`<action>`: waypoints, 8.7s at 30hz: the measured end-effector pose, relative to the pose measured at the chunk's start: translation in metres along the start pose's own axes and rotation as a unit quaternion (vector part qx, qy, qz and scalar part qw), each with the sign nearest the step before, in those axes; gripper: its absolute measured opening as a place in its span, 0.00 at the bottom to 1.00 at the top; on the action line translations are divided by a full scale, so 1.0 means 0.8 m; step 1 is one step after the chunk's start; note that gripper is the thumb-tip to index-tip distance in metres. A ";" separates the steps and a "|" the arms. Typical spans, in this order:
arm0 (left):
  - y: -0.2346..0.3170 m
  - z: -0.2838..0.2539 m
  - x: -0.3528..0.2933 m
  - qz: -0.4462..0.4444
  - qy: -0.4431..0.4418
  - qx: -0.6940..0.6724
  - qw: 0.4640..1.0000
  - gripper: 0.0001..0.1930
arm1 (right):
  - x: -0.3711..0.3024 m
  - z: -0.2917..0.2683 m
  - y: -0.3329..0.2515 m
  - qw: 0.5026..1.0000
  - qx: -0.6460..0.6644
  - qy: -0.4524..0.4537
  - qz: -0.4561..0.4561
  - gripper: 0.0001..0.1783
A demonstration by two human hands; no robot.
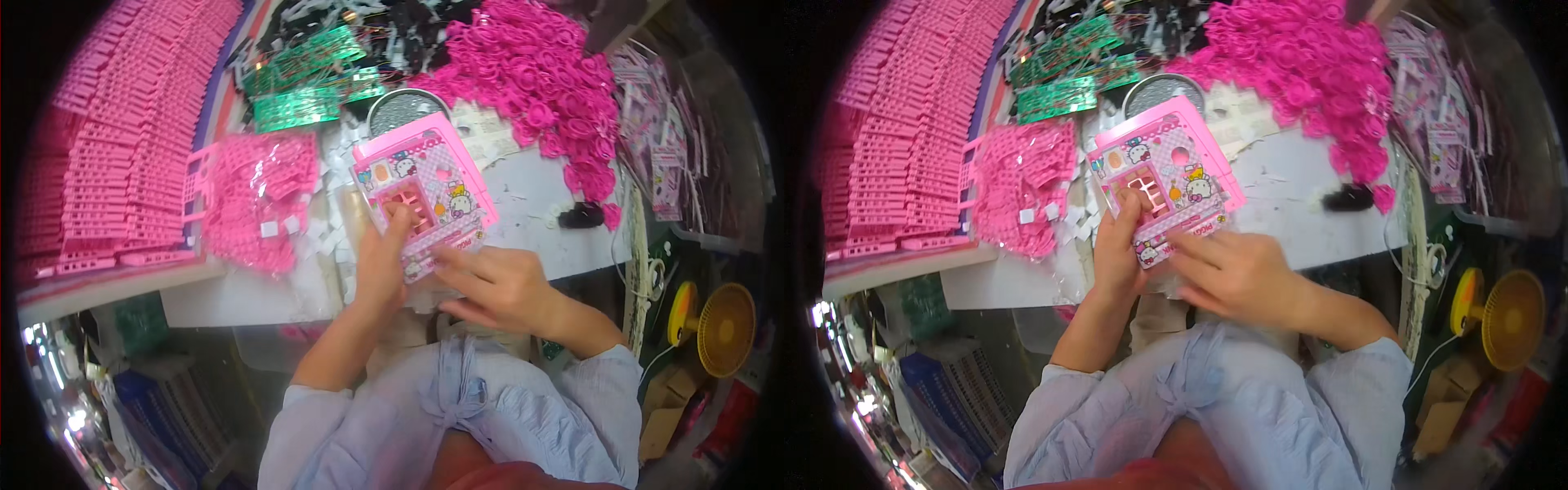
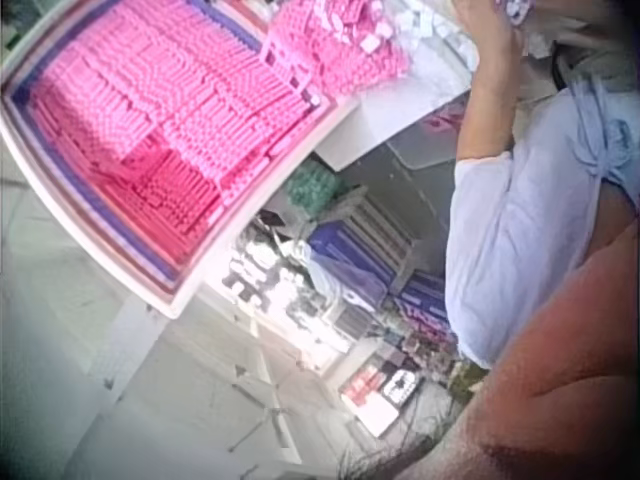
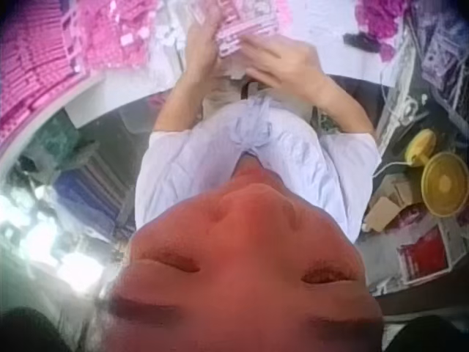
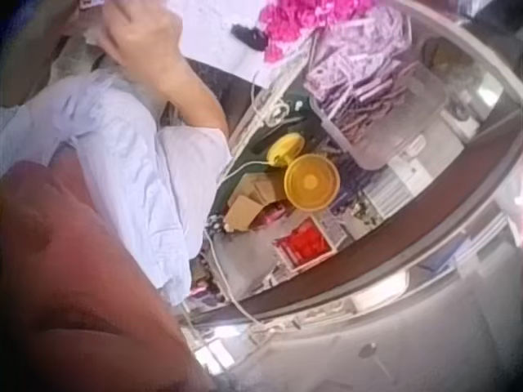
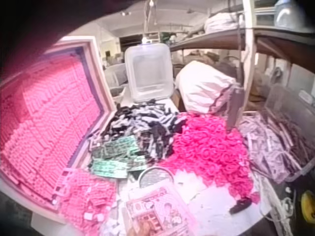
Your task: Assembling a pink toy calculator by inserting a circuit board, buttons, and speaker components into the housing and securing them with an electric screwdriver.
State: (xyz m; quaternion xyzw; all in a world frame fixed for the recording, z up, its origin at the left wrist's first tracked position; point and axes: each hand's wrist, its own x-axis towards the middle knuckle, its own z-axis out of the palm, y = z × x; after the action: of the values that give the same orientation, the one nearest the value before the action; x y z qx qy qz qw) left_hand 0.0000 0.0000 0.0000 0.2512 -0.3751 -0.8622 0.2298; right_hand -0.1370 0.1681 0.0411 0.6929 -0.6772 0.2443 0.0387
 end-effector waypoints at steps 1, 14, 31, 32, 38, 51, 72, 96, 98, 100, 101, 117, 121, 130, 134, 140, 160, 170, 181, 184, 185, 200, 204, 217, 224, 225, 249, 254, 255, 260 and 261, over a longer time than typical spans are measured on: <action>0.001 -0.013 -0.004 -0.002 -0.001 -0.004 1.000 0.12 | 0.009 -0.013 0.014 0.997 0.040 0.068 -0.012 0.49; 0.039 -0.036 -0.025 0.227 0.129 0.346 0.901 0.51 | 0.073 0.075 -0.013 0.762 0.600 0.089 0.226 0.33; 0.025 -0.053 -0.019 0.203 0.094 0.375 0.900 0.53 | 0.065 0.067 -0.010 0.784 0.584 0.039 0.204 0.41; 0.028 -0.051 -0.021 0.182 0.100 0.371 0.905 0.53 | 0.065 0.063 -0.010 0.782 0.585 0.029 0.212 0.42; 0.021 -0.059 -0.026 0.219 0.103 0.471 0.848 0.54 | 0.072 0.062 0.007 0.833 0.542 -0.002 0.112 0.47; 0.025 -0.062 -0.037 0.204 0.102 0.505 0.833 0.56 | 0.073 0.068 -0.014 0.685 0.697 -0.053 0.208 0.46; 0.082 -0.058 0.005 0.205 0.168 0.110 0.958 0.15 | 0.045 0.077 0.003 0.658 0.692 -0.048 0.294 0.33; 0.105 -0.073 0.039 0.237 0.012 0.187 0.953 0.14 | 0.050 0.061 0.028 0.671 0.661 -0.057 0.332 0.32; 0.113 -0.076 0.034 0.274 -0.010 0.198 0.941 0.15 | 0.059 0.070 0.051 0.745 0.603 -0.063 0.277 0.28; 0.112 -0.098 0.023 0.296 -0.039 0.304 0.905 0.15 | 0.068 0.084 0.086 0.843 0.500 -0.040 0.195 0.26; 0.113 -0.107 0.018 0.304 -0.057 0.354 0.883 0.15 | 0.067 0.091 0.104 0.896 0.417 -0.011 0.149 0.26; 0.070 -0.105 -0.023 0.259 -0.107 0.754 0.594 0.14 | 0.075 0.102 0.084 0.988 -0.070 -0.126 -0.051 0.30; 0.052 -0.078 -0.012 0.305 -0.130 0.713 0.617 0.16 | 0.071 0.101 0.088 0.986 -0.081 -0.141 -0.042 0.29; 0.015 -0.084 -0.009 0.291 -0.197 0.726 0.591 0.22 | 0.052 0.101 0.108 0.990 0.138 -0.005 0.016 0.24; 0.018 -0.079 -0.007 0.293 -0.197 0.726 0.591 0.22 | 0.044 0.040 0.199 0.933 0.092 0.052 0.344 0.16; 0.018 -0.078 -0.006 0.278 -0.198 0.725 0.598 0.23 | 0.104 0.078 0.265 0.954 -0.244 0.077 0.159 0.12; 0.020 -0.076 0.003 0.346 -0.083 0.641 0.680 0.10 | 0.018 0.086 0.223 0.955 -0.238 0.037 0.175 0.18; 0.011 -0.080 -0.005 0.298 -0.183 0.697 0.627 0.15 | -0.053 -0.022 0.207 0.929 0.013 0.059 0.365 0.12; 0.010 -0.081 -0.008 0.271 -0.180 0.707 0.628 0.16 | -0.103 -0.007 0.134 0.961 -0.139 -0.093 0.220 0.12; 0.008 -0.083 -0.007 0.273 -0.181 0.701 0.633 0.16 | -0.100 0.003 0.149 0.956 -0.163 -0.152 0.189 0.16; 0.008 -0.084 -0.006 0.274 -0.183 0.698 0.636 0.16 | -0.099 0.004 0.154 0.952 -0.171 -0.173 0.185 0.16; 0.014 -0.029 0.007 0.155 -0.184 0.483 0.842 0.04 | 0.049 0.050 0.012 0.904 0.354 0.011 0.240 0.14; -0.002 -0.041 -0.002 0.314 -0.076 0.525 0.787 0.03 | 0.067 0.070 0.002 0.785 0.505 0.034 0.358 0.09; 0.009 -0.095 -0.013 0.285 -0.163 0.704 0.629 0.13 | 0.069 0.121 0.024 0.996 0.078 -0.012 0.047 0.09; 0.005 -0.098 -0.013 0.288 -0.152 0.696 0.640 0.12 | 0.073 0.131 0.018 0.998 0.013 -0.010 0.062 0.10; 0.005 -0.098 -0.014 0.289 -0.151 0.696 0.640 0.12 | 0.073 0.131 0.017 0.998 0.011 -0.015 0.065 0.10; 0.036 -0.073 0.046 0.268 -0.088 0.634 0.720 0.08 | 0.058 0.143 0.010 0.985 0.004 0.007 0.173 0.12; 0.047 -0.037 0.204 0.246 0.026 0.770 0.588 0.12 | 0.061 0.127 0.021 0.986 0.078 0.019 0.146 0.11; 0.043 -0.036 0.222 0.231 0.032 0.785 0.574 0.11 | 0.062 0.120 0.024 0.985 0.091 0.016 0.145 0.11; 0.046 -0.024 0.203 0.303 0.000 0.746 0.593 0.10 | 0.052 0.102 0.030 0.986 0.104 0.023 0.125 0.09; 0.047 -0.027 0.183 0.327 0.003 0.702 0.633 0.09 | 0.053 0.104 0.026 0.987 0.108 0.029 0.117 0.08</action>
State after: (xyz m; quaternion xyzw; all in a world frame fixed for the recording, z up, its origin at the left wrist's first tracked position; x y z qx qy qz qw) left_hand -0.0920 -0.1203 -0.0220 0.2005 -0.9240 -0.2061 0.2520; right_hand -0.1348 0.0956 -0.0211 0.6014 -0.7221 0.3390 -0.0460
